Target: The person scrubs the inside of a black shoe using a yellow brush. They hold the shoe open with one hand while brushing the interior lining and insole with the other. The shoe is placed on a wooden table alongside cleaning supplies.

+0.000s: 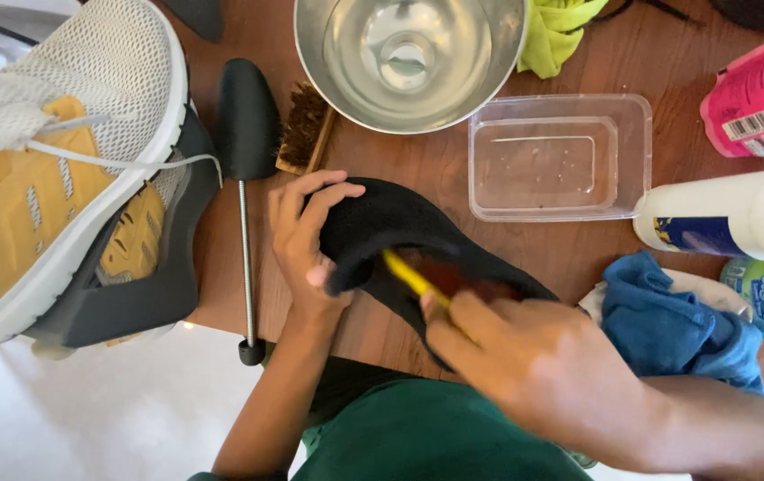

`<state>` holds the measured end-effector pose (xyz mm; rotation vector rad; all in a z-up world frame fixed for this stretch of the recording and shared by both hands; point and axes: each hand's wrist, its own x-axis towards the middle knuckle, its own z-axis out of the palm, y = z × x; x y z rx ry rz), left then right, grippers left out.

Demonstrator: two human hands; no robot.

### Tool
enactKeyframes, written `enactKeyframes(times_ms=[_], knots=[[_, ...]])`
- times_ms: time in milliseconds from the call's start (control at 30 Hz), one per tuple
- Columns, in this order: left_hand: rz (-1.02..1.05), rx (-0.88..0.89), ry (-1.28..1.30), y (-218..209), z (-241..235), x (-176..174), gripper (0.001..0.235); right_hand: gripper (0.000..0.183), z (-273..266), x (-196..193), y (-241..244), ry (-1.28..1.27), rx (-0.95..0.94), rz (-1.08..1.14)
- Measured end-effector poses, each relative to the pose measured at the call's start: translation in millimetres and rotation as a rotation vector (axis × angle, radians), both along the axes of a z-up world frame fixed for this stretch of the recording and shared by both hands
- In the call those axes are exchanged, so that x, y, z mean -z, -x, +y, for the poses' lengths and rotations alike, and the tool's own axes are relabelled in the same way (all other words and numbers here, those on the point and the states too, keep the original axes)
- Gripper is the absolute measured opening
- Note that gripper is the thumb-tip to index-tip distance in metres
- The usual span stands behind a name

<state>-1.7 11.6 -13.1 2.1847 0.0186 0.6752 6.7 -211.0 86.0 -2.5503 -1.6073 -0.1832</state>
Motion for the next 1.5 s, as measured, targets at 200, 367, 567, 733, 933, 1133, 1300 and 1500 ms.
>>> enactKeyframes(times_ms=[200,367,567,733,933,1133,1300,1500], knots=[[-0.243,-0.007,-0.081,-5,-5,1,0.119,0.038,-46,2,0,0.314,0.065,0.379],[-0.348,0.114,-0.127,-1,-17,-9,0.07,0.046,-21,6,1,0.178,0.136,0.193],[-0.161,-0.222,0.241,4,-19,-2,0.035,0.034,-22,12,2,0.283,0.152,0.141],[-0.255,-0.32,0.204,3,-20,-18,0.048,0.035,-27,3,1,0.24,0.114,0.204],[-0.075,-0.149,-0.307,32,-3,-15,0.046,0.031,-30,-5,-5,0.085,0.142,0.091],[0.306,-0.113,-0.365,40,-7,-37,0.067,0.027,-12,9,-6,0.14,0.137,0.028],[0.612,-0.005,-0.268,40,-6,-54,0.087,0.028,-13,7,-7,0.121,0.131,0.013],[0.595,-0.038,-0.27,46,-9,-50,0.087,0.025,-12,9,-9,0.106,0.142,0.03]])
